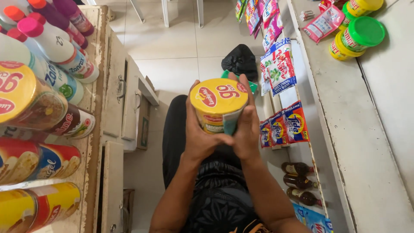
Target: Wiping down cup noodle containers and organizing them onto grocery store shelves.
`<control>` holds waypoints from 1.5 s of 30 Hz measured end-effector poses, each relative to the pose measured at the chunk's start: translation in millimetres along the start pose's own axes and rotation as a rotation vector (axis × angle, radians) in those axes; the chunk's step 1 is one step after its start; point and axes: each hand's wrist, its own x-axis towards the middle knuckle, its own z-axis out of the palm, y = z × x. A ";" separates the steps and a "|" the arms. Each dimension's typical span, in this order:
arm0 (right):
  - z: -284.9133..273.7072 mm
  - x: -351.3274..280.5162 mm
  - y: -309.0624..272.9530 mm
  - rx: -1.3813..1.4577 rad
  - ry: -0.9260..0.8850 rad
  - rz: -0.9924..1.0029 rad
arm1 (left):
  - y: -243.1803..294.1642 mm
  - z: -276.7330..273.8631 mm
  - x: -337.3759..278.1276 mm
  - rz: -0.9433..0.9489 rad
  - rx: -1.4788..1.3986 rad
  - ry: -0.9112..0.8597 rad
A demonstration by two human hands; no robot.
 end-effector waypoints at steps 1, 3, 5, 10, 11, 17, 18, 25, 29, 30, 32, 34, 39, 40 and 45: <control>-2.5 1.6 2.1 0.112 -0.048 0.000 | -5.0 -5.9 -0.8 -0.044 -0.186 -0.048; -2.8 3.2 -1.2 0.220 -0.095 -0.002 | -3.5 -10.4 -1.4 -0.088 -0.378 -0.098; 4.3 3.8 -11.0 0.139 -0.111 -0.025 | 10.6 -10.5 0.2 -0.146 -0.320 -0.115; -4.9 7.1 7.0 -0.165 0.004 -0.086 | 11.1 -7.5 -1.8 -0.122 -0.252 -0.109; -5.9 8.2 11.9 -0.259 0.107 -0.085 | 12.2 -8.2 -1.4 -0.115 -0.219 -0.094; -10.0 2.1 13.5 -0.480 0.198 -0.003 | 17.9 6.1 0.0 -0.079 0.004 0.045; -6.5 0.4 14.3 -0.480 0.201 -0.003 | 16.2 5.0 0.2 -0.080 0.003 0.042; 18.7 -14.3 6.7 -0.297 0.137 0.010 | 6.1 -1.3 -1.5 -0.042 -0.053 0.074; 21.4 -14.5 -6.1 -0.244 0.064 -0.034 | 10.9 -0.7 -1.7 -0.013 -0.084 0.063; 19.8 -14.9 -4.7 -0.245 0.066 -0.033 | 9.9 -1.8 -2.0 -0.014 -0.084 0.062; 16.5 -16.6 -1.8 -0.306 0.025 -0.066 | 7.9 -4.2 -3.7 0.064 0.178 0.123; 15.6 -15.9 -1.8 -0.281 0.029 -0.026 | 8.2 -3.0 -1.2 0.055 0.189 0.115; 5.2 -15.9 5.7 -0.119 0.011 0.162 | 18.7 -15.3 6.9 -0.051 0.038 0.010; 3.2 -15.6 7.3 -0.108 0.004 0.145 | 15.5 -18.3 6.3 -0.114 -0.055 0.000; 3.9 -23.4 10.8 -0.177 0.070 0.087 | 18.9 -5.9 0.9 -0.183 -0.033 0.004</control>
